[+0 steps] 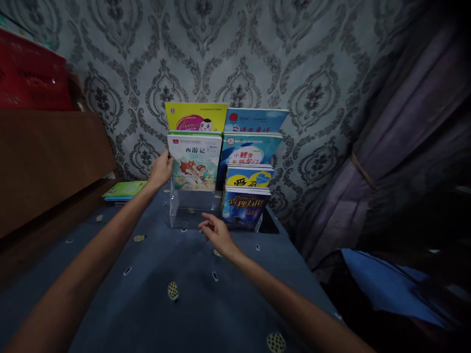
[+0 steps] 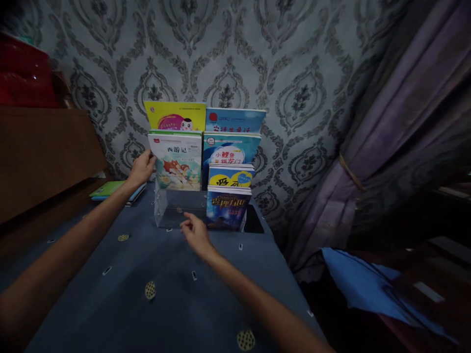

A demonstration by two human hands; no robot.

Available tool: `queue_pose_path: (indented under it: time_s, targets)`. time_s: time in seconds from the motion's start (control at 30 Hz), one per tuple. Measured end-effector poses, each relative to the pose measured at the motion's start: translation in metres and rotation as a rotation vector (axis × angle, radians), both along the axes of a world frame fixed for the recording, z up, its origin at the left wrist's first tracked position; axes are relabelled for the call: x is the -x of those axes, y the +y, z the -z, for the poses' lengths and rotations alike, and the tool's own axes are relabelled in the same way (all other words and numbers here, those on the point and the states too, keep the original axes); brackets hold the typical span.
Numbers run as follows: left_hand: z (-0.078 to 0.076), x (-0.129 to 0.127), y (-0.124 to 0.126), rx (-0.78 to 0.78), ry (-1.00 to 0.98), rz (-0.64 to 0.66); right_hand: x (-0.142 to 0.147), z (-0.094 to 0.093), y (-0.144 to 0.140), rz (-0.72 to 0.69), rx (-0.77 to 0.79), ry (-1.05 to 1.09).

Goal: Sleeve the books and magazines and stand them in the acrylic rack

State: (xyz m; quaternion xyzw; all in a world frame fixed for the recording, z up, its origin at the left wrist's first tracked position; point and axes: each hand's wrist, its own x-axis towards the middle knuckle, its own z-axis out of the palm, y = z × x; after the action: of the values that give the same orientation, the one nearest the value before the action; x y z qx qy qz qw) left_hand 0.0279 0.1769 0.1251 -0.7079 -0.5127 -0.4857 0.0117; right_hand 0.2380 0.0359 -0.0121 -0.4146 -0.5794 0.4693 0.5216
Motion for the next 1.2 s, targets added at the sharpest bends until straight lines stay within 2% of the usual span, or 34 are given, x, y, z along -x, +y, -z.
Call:
queue_pose_path:
  time_s: [0.1, 0.17, 0.23, 0.37, 0.47, 0.63, 0.8, 0.97, 1.07, 1.2]
  targets:
    - [0.001, 0.001, 0.002, -0.009, 0.009, -0.003, -0.001, 0.011, -0.005, 0.018, 0.022, 0.026]
    - [0.002, 0.002, 0.003, -0.018, 0.014, 0.000, -0.002, 0.008, -0.003, 0.034, 0.017, 0.043]
    - [0.002, 0.002, 0.003, -0.026, 0.018, 0.005, -0.002, -0.004, 0.005, 0.047, -0.006, 0.067]
    - [0.002, 0.003, 0.004, -0.021, 0.034, -0.015, 0.004, -0.041, 0.030, 0.058, -0.112, 0.157]
    - [0.001, 0.004, 0.004, -0.013, 0.035, -0.027, 0.013, -0.064, 0.048, 0.097, -0.099, 0.210]
    - [0.002, 0.006, 0.009, -0.023, -0.002, 0.042, 0.022, -0.078, 0.067, 0.179, -0.038, 0.267]
    - [0.006, 0.009, 0.015, -0.069, -0.019, 0.064, 0.021, -0.078, 0.074, 0.221, -0.001, 0.280]
    - [0.008, 0.011, 0.019, -0.079, -0.038, 0.081, 0.018, -0.072, 0.076, 0.203, -0.014, 0.261]
    - [0.011, 0.012, 0.017, -0.068, -0.065, 0.136, 0.019, -0.059, 0.070, 0.186, -0.037, 0.246]
    - [0.021, 0.013, 0.014, -0.083, -0.105, 0.168, 0.021, -0.024, 0.048, 0.104, -0.071, 0.186]
